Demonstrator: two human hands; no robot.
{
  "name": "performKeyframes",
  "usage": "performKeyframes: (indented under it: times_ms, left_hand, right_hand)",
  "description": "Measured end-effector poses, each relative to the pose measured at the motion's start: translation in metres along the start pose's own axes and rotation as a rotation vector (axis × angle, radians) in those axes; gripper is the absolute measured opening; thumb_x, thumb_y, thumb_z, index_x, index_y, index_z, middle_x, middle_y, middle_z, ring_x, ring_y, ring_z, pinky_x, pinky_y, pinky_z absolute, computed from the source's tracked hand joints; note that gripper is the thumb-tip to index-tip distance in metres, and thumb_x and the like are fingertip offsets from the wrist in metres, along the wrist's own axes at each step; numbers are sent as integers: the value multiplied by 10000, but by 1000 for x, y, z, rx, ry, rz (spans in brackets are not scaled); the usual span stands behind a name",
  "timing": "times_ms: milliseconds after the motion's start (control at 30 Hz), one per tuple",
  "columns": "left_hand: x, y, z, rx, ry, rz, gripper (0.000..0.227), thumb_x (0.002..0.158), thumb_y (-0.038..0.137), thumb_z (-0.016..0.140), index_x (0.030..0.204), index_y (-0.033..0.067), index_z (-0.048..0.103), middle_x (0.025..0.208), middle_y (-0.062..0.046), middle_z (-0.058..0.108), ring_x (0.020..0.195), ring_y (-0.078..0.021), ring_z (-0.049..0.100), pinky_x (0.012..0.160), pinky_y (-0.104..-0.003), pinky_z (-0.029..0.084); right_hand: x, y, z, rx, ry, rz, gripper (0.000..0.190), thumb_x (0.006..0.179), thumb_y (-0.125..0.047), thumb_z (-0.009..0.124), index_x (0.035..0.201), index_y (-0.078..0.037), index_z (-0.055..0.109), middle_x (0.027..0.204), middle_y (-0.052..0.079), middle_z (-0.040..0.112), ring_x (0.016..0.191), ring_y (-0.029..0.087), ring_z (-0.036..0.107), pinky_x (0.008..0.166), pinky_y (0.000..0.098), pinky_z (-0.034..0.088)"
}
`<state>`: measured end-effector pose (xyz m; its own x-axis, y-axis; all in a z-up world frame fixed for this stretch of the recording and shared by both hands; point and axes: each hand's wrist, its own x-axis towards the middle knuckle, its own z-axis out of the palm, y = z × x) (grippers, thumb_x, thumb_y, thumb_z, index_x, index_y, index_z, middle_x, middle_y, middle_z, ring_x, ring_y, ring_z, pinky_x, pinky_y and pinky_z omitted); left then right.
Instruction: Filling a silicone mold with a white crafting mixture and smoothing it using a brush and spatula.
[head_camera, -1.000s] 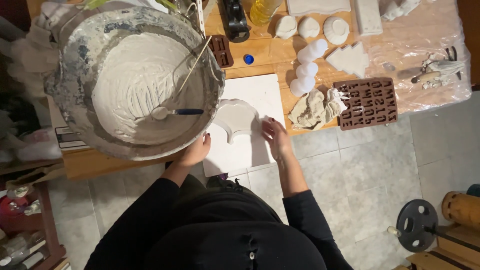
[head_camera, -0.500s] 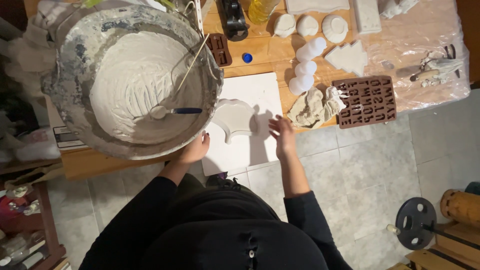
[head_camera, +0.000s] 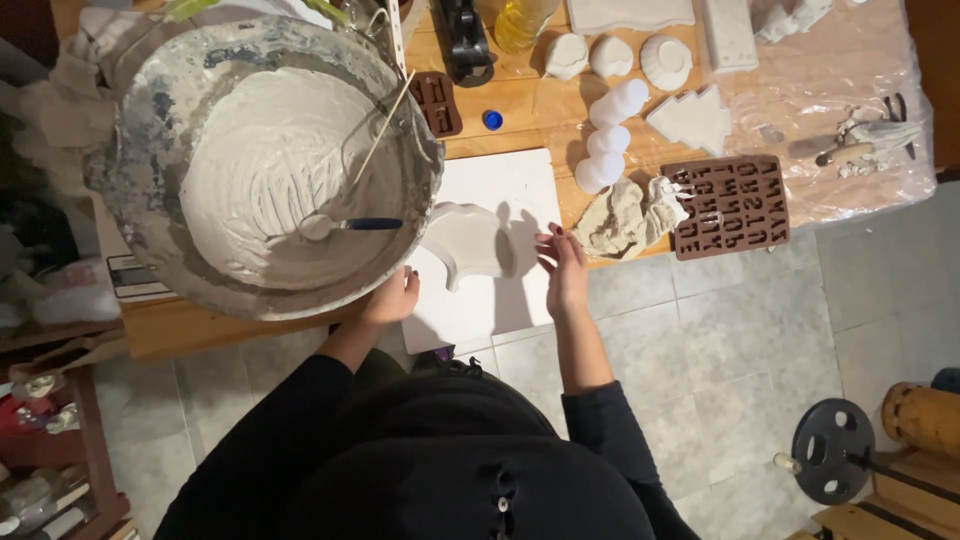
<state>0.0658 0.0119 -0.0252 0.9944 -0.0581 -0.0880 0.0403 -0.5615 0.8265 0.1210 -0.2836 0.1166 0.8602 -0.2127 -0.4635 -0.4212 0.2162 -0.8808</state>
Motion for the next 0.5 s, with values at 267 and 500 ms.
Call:
performKeyframes:
  times_ms: [267,500]
  left_hand:
    - [11,-1,25,-25,182,118,529,907,132,637,1378,-27,455,1045,-292,655,960,-494,637,855,-530,506]
    - [7,130,-55,-204,56,-104,808,784,147,701,1506,20,362,1297,-261,565,1016,-370,667,927,-465,513]
  right_hand:
    - [19,1,-9,-51,-92,52,448,1035,-264,494,1393,-7,567,1159,118,687,1042,218,631,918,373,509]
    - [22,1,-8,-113,-113,184,421,1028,-271,532,1360,-14,565,1125,109,717,1017,206,680,887,360,546]
